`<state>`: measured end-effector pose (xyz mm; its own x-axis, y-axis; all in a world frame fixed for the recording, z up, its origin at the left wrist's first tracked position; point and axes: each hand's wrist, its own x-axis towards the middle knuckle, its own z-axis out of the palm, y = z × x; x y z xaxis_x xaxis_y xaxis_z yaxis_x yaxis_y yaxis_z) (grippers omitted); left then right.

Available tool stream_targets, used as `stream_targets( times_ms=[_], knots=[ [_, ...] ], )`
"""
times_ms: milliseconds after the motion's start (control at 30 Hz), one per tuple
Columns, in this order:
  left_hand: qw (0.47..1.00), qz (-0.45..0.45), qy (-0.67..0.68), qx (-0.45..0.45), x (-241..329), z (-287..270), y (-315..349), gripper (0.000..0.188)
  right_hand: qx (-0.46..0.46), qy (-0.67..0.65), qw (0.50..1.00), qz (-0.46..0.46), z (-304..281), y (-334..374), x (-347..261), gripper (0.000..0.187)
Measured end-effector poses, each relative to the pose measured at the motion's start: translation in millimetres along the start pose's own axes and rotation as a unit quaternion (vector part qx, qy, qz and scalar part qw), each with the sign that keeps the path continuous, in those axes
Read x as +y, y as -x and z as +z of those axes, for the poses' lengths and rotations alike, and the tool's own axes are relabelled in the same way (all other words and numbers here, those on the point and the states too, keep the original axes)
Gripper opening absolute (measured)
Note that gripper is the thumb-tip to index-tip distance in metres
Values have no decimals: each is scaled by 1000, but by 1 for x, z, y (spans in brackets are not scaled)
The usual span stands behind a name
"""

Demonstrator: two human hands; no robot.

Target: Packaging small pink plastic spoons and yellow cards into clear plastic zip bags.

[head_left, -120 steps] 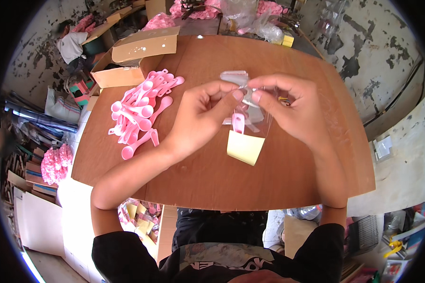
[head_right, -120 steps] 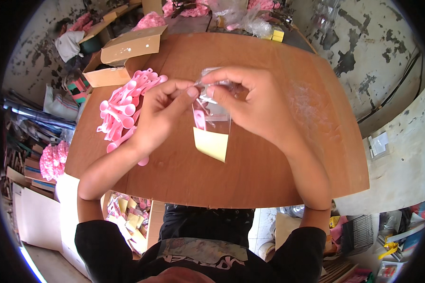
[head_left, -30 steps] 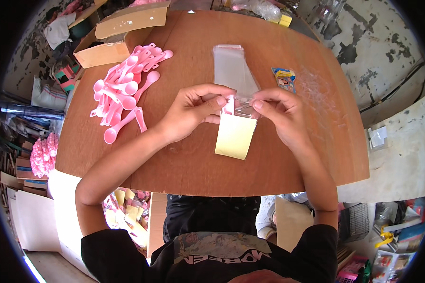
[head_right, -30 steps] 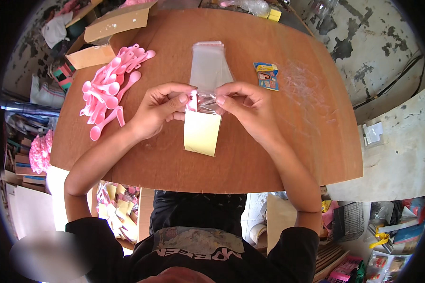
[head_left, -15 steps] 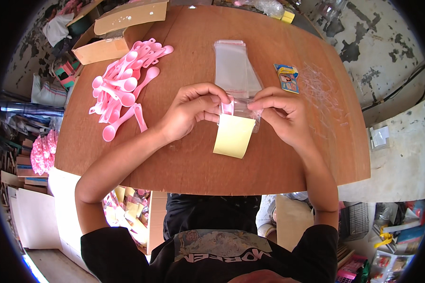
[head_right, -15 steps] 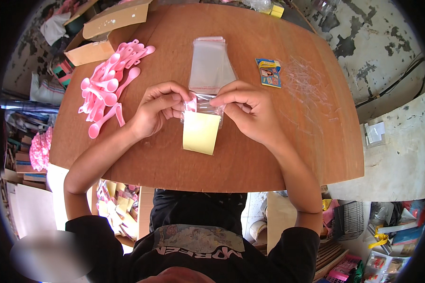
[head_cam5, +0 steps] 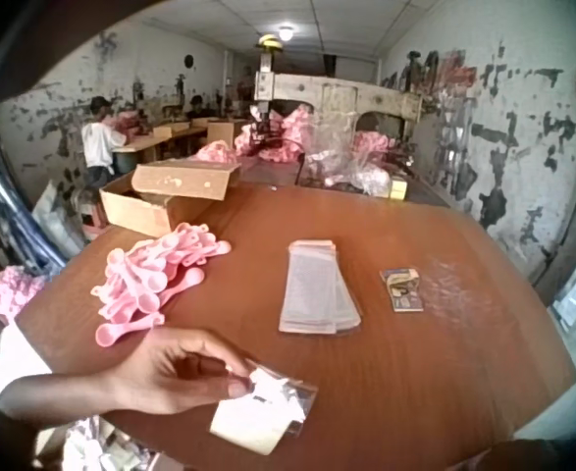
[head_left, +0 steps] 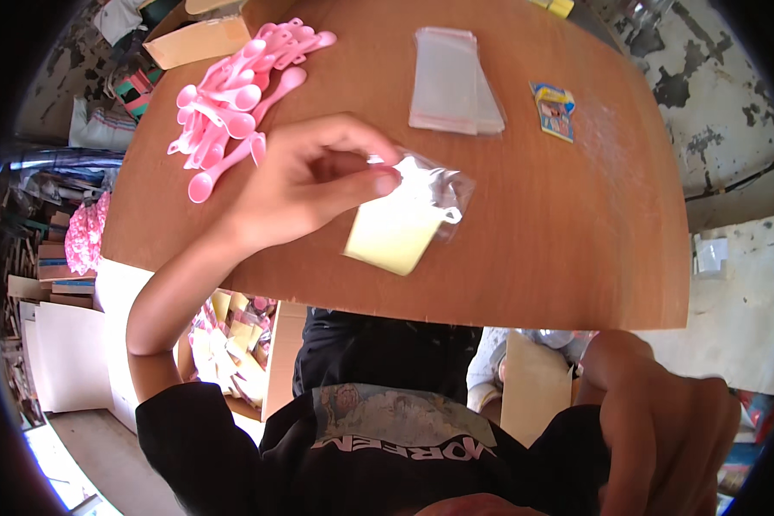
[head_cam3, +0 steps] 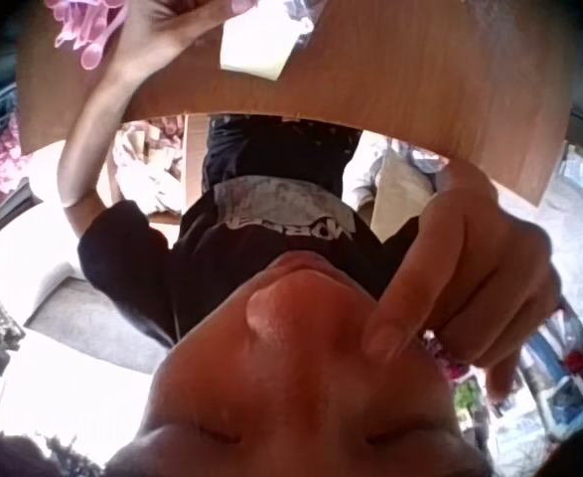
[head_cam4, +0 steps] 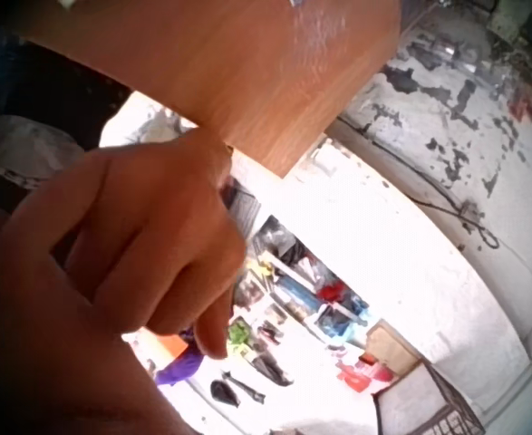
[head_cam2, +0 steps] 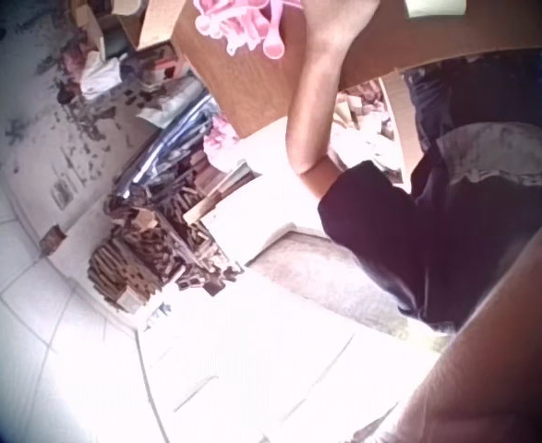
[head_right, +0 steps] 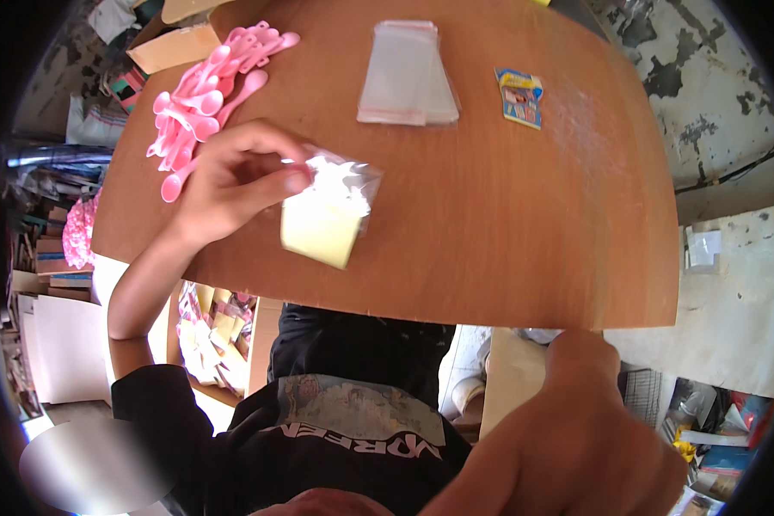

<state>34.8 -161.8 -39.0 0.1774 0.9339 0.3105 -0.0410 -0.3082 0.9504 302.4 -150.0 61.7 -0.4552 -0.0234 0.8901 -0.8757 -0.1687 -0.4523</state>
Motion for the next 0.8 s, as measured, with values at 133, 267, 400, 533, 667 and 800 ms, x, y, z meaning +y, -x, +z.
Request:
stream_targets(
  times_ms=[133, 267, 400, 533, 667, 800],
  knots=[
    [985, 100, -140, -6, 32, -17, 43, 14, 8, -36, 999, 23, -4, 6, -4, 33],
    [983, 144, -89, 66, 62, -44, 126, 17, 5, -58, 998, 35, -9, 10, -12, 33],
    [976, -33, -212, 26, 64, -86, 224, 5, 2, -41, 993, 109, -27, 24, -4, 33],
    [861, -365, -293, 199, -39, -102, 308, 16, -29, 143, 946, 290, -44, 34, -17, 27],
    [725, -463, -453, 234, -112, -113, 392, 32, 18, 440, 761, 476, -74, 42, 6, 16],
    [719, -561, -381, 152, -94, -109, 365, 41, 120, 637, 625, 434, -149, 64, 48, 14]
  ],
)
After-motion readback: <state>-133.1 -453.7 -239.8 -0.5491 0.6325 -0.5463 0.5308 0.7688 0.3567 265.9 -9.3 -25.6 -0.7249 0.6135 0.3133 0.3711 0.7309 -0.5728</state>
